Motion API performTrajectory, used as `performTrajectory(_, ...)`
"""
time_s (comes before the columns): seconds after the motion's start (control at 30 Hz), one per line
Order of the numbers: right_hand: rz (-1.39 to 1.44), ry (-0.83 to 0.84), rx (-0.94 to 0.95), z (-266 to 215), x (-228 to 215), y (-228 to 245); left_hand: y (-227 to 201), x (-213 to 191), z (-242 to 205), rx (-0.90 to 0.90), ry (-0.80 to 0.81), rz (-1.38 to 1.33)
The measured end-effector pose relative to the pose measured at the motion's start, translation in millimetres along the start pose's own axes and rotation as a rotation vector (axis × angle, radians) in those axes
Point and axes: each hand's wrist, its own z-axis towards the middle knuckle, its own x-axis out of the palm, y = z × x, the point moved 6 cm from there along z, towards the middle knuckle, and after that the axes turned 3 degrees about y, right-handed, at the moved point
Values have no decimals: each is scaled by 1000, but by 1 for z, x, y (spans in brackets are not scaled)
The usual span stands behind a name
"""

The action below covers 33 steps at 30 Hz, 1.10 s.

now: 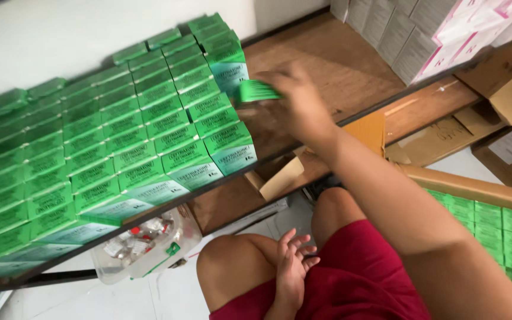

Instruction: The person sits on the floor and repeatedly picks up small green boxes from a cardboard box, briefly turns them over, and places them on a nearby shelf. The person handles the boxes one at a time throughout the clip.

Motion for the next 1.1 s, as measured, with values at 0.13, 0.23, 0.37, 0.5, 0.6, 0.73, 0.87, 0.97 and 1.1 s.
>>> performTrajectory(0.13,-30,29,79,23,56,-28,-2,-8,-8,58,32,-29)
performTrajectory(0.23,3,27,220,29,81,-53,-4,-16,-7,66,48,-77)
performTrajectory(0.37,92,49,330,13,79,-66,3,-21,-5,97,129,-71)
performTrajectory(0.5,232,108,200,-26,21,-48,22,-44,5,-68,-133,-91)
performTrajectory(0.6,16,413,33,-80,-55,-40,5,-37,-9,120,183,-149)
performTrajectory(0.73,-150,368,266,-173,-169,-62,-2,-22,-10,87,195,-178)
performTrajectory(0.87,-337,161,653,-320,-238,-108,2,-3,-6,46,213,-171)
performTrajectory(0.97,-290,232,1078,-459,-230,-159,1,8,-5,54,239,-108)
performTrajectory(1.1,-87,388,1475,-608,-171,-179,-2,17,-10,84,228,-12)
